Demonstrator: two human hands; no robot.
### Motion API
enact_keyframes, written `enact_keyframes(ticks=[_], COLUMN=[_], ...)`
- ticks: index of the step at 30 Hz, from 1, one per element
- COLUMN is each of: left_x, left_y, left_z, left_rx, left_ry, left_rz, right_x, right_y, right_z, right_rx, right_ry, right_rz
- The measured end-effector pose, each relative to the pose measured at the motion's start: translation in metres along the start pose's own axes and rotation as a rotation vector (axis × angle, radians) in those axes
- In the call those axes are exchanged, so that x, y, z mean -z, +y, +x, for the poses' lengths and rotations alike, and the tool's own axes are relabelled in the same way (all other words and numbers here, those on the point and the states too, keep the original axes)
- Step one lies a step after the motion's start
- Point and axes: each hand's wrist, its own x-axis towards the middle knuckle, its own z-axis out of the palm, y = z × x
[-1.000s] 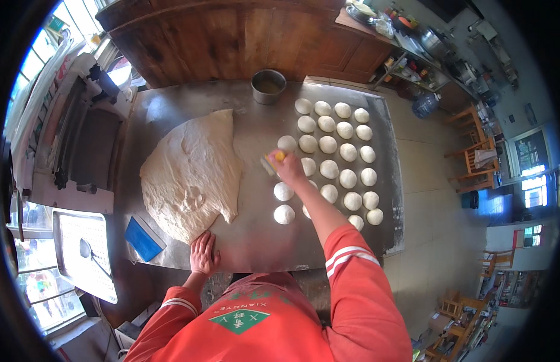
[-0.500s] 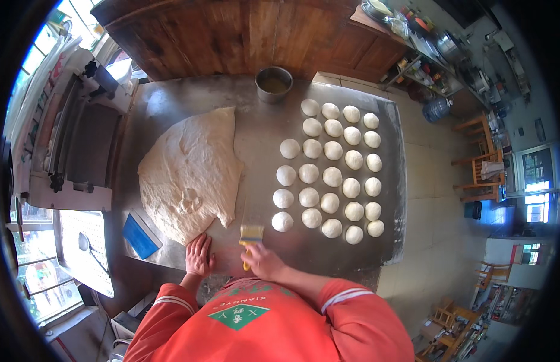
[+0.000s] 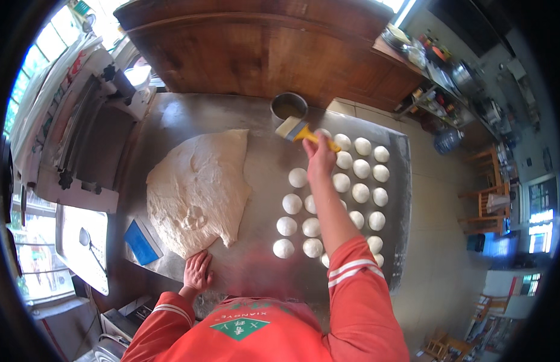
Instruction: The person portions a large mass of dough into smaller pieces and rolls them into uniform balls on a metal countertop. They arrange the finished dough balls in neat rows. The person briefly uses a brush to apply liquid to the dough mass and later moves to a table with other items.
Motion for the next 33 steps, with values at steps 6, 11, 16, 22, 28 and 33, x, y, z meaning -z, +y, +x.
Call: enact_keyframes(ticks=[6,11,16,22,28,33], left_x=[0.000,0.001,-0.002,-0.003,-0.001,0.003], left_y=[-0.004,-0.013,-0.016,-0.019,-0.022,-0.023], left_z=[-0.001,-0.005,-0.011,-0.014,-0.019,-0.023], left_rx=[0.026,0.008,0.020,0.011,-0.003,-0.023], left_ry=[0.004,-0.026,-0.035,-0.033,-0.021,0.028], left_rz=[0.009,0.028,0.016,0.006,-0.048,-0.014], right_x=[-0.033,-0.005,-0.013,-0.035,-0.073,-0.070], right_y=[0.057,0.101,0.122,0.124,0.133,0.175], right_z=[0.140,0.172,0.158,0.135,0.009,-0.104], right_rx=[0.061,-0.096,-0.379,-0.298,-0.371,-0.345], right_ry=[0.210,0.229,0.076,0.040,-0.275,-0.349], right_rz=[0.023,-0.689,-0.517,-0.673,-0.683,-0.868])
